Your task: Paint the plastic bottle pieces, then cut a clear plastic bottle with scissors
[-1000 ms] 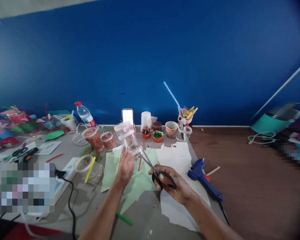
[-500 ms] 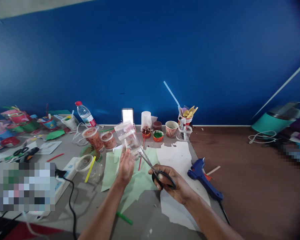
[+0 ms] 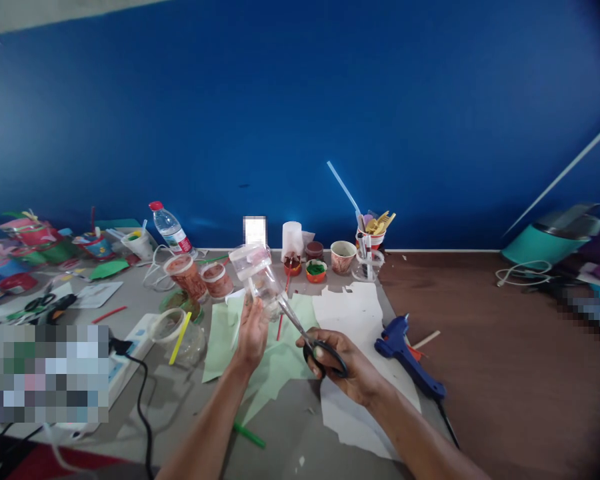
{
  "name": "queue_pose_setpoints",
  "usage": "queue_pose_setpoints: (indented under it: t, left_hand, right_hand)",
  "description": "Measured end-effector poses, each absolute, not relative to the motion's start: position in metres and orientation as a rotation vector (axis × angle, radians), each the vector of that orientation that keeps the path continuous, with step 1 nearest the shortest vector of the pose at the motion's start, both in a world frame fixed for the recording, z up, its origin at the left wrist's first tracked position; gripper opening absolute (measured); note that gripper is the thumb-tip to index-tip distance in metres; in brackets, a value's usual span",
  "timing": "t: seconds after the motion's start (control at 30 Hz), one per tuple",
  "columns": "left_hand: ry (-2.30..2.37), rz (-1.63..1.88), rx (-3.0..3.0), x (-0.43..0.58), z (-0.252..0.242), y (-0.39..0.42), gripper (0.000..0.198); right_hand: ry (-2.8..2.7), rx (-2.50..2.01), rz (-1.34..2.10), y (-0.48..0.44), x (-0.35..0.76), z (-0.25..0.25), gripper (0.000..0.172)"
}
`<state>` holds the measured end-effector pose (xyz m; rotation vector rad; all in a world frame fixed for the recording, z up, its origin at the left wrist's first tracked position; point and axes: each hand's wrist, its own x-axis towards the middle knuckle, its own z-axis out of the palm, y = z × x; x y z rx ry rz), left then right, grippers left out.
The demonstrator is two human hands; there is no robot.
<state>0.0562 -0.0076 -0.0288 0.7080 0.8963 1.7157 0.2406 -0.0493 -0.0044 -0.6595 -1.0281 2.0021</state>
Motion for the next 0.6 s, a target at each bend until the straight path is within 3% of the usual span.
queue_pose_setpoints:
  t: [0.23, 0.37, 0.47, 0.6]
  left_hand:
    - [0.836, 1.577, 0.727, 0.07, -0.023, -0.016, 0.02]
    - [0.763, 1.519, 0.544, 0.063, -0.016, -0.006, 0.036]
    - [0.738, 1.56, 0.508, 0.063, -0.017, -0.003, 0.038]
    - [0.774, 1.611, 0.573, 0.067, -0.024, -0.004, 0.041]
  right_hand:
    - [-1.005, -0.649, 1.958, -0.048, 0.237, -0.004, 0.05]
    - [-1.06, -0.586, 1.86, -0.048, 0.242, 0.0, 0.055]
    - [-1.181, -0.852, 1.604, -0.042, 0.242, -0.005, 0.05]
    - [-1.478, -1.253, 0.99, -0.03, 0.244, -0.018, 0.036]
